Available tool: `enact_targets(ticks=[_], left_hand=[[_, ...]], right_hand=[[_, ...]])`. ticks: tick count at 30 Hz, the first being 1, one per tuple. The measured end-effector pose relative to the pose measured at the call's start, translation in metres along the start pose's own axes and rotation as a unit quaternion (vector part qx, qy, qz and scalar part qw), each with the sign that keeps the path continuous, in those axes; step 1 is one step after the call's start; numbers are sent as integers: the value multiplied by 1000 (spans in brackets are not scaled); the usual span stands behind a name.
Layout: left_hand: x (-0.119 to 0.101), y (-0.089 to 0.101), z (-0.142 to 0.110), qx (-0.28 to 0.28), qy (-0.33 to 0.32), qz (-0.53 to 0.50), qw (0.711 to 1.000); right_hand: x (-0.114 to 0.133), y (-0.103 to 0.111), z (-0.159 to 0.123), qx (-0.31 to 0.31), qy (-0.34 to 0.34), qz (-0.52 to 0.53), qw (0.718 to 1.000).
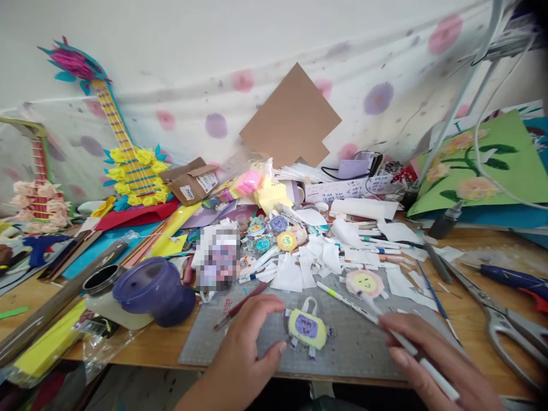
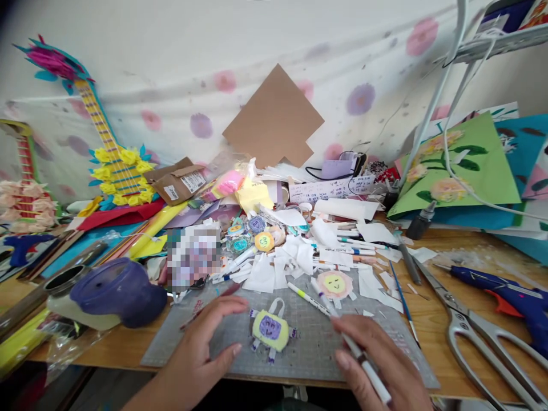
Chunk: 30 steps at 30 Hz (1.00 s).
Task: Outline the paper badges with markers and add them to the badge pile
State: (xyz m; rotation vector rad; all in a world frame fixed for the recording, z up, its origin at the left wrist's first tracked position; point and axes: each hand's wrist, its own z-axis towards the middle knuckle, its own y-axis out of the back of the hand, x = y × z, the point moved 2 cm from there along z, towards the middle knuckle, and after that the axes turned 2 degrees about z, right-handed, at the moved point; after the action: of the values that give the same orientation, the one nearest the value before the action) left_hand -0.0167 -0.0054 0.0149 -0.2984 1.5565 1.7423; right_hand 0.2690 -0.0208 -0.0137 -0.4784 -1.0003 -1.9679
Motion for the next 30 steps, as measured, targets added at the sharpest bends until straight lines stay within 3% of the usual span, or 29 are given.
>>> enact_targets(ticks=[3,6,8,11,15,19,22,25,30], left_hand=[[-2,-2,8,65,17,46,997],[-5,-8,17,108,-1,66,992],[-5,-10,24,125,-9,80,989],[-4,-10,32,147,-22,90,985],[-1,-9,38,165,-40,83,982],[2,-11,39,167,-51,67,982],[4,-11,40,156,-58,53,985],[6,-12,42,138,-63,43,988],[7,-14,44,103,-87,35,990]], right_hand=[[-16,12,8,28,5,-81,996],[-23,19,18,3,1,-124,992],[-29,21,24,-7,-11,-168,986],[-44,21,32,29,-16,-248,968],[-50,18,35,44,34,-316,947],[-24,4,31,20,74,-254,964],[3,-20,26,107,111,-164,974],[19,-45,23,215,126,-120,961],[18,-65,27,253,102,-101,957]])
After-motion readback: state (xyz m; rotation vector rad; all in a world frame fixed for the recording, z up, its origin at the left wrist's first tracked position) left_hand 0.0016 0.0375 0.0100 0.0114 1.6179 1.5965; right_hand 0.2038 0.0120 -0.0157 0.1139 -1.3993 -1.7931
